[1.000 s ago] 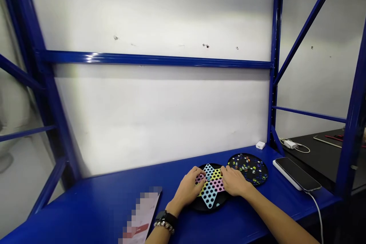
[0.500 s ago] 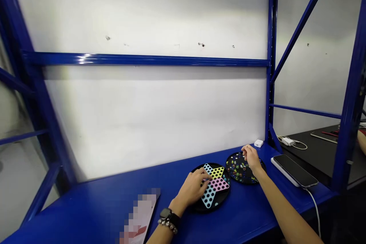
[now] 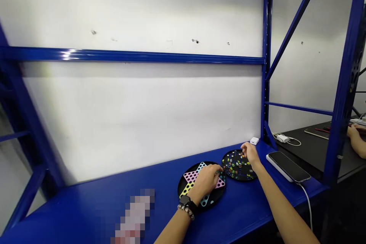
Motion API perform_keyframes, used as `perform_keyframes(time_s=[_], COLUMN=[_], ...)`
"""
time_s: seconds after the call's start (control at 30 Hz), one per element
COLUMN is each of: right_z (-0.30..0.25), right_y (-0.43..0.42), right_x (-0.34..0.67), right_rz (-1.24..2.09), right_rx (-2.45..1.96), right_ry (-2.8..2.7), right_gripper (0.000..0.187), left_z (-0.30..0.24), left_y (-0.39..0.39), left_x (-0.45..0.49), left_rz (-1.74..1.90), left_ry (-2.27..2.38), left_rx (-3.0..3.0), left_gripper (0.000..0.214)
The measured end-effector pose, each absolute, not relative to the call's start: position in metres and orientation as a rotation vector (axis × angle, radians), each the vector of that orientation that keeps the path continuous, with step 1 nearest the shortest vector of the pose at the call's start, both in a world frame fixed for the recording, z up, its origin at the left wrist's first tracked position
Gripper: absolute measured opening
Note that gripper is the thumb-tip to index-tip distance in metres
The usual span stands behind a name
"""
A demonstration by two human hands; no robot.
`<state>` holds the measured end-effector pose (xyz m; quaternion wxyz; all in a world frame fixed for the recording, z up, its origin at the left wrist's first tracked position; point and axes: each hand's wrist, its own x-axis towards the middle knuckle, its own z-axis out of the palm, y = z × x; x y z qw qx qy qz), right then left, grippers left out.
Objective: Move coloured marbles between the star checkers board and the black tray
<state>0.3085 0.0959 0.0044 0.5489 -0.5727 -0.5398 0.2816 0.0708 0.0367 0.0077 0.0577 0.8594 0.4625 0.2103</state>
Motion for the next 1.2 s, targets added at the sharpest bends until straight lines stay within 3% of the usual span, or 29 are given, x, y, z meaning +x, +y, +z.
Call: perform_keyframes(time_s=[0.2, 0.47, 1.0, 1.2], right_z=[0.002, -0.003, -0.009, -0.006], right_y=[0.071, 0.068, 0.062, 0.074], right_x=[0.305, 0.311, 0.257, 0.274], right_rz=[0.757, 0.991, 0.460, 0.343], right_rx=[-1.404, -1.332, -1.285, -1.257], right_ry=[-2.012, -2.172, -2.223, -1.834], right_gripper=[0.022, 0.008, 0.018, 0.031], left_z=[0.005, 0.003, -0.001, -0.001], left_y=[0.033, 0.029, 0.029, 0.024], left_x=[0.049, 0.057, 0.054, 0.056], left_rz=[0.793, 0.753, 0.804, 0.676], left_ry=[1.488, 1.407, 1.388, 1.353], left_rx=[2.535, 2.539, 2.534, 2.586], left_gripper=[0.030, 0.022, 0.031, 0.034])
